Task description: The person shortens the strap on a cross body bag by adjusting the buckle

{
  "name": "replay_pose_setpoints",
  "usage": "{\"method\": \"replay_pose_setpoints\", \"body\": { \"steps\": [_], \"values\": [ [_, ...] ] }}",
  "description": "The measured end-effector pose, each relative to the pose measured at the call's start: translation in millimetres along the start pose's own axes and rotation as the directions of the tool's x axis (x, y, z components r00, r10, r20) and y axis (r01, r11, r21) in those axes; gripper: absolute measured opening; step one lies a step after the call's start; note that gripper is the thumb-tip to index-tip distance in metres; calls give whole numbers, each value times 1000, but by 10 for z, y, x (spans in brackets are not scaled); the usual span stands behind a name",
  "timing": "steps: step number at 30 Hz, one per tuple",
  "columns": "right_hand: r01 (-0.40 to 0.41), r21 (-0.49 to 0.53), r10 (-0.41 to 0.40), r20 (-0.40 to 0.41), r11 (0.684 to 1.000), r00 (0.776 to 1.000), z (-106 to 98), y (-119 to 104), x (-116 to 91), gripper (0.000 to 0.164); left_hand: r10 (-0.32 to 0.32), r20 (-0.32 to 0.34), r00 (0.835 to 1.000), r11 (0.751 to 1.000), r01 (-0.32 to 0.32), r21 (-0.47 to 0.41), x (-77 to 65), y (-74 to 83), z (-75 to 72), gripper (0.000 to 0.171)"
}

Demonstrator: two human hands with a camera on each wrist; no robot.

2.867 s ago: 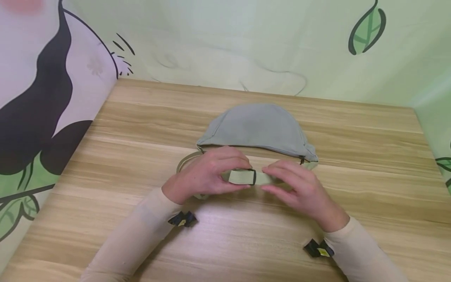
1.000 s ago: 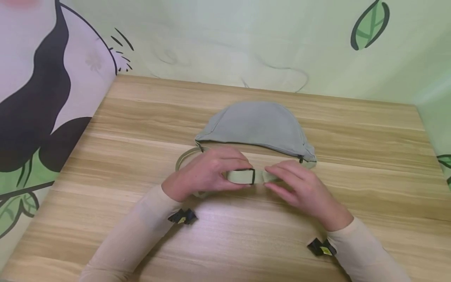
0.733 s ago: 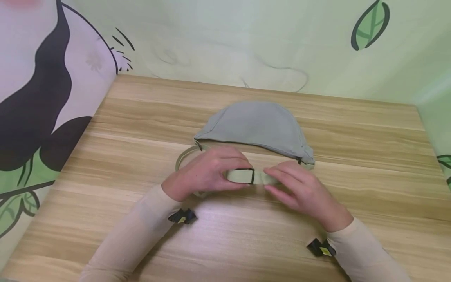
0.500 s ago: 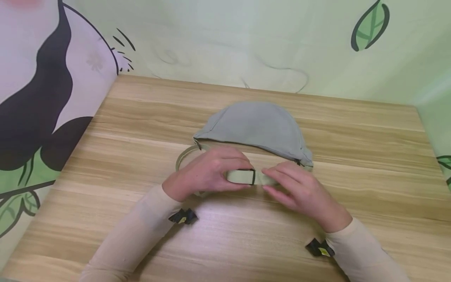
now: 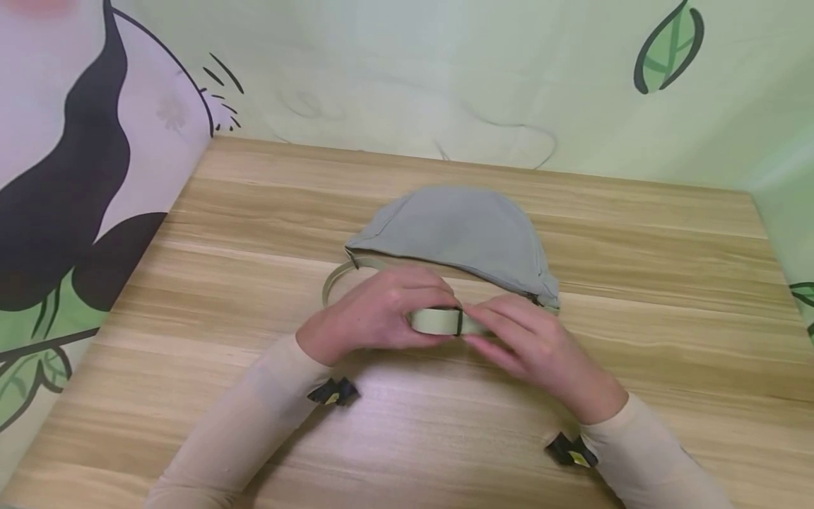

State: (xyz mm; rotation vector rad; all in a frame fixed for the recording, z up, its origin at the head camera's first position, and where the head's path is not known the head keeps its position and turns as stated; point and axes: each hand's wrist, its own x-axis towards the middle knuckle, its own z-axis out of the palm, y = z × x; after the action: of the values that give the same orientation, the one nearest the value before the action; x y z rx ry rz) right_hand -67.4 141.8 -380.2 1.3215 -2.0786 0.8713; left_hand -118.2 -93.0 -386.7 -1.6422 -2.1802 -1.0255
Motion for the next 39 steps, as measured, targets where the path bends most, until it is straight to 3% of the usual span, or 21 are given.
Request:
{"method": "replay_pose_setpoints", "body": {
  "steps": [18,30,39],
  "values": [
    [-102,43,103,-32,994,994,113,6,-44,37,-4,13,1000,998,3,64,17,12,15,23],
    [-93,74,99,-75,993,992,93,34,-57,33,-25,3,1000,999,25,36,-33,-27,23,31],
    [-103,98,109,-52,990,993,47,40,-97,33,-32,21,999,999,31,24,-52,-76,44,34]
  ]
}}
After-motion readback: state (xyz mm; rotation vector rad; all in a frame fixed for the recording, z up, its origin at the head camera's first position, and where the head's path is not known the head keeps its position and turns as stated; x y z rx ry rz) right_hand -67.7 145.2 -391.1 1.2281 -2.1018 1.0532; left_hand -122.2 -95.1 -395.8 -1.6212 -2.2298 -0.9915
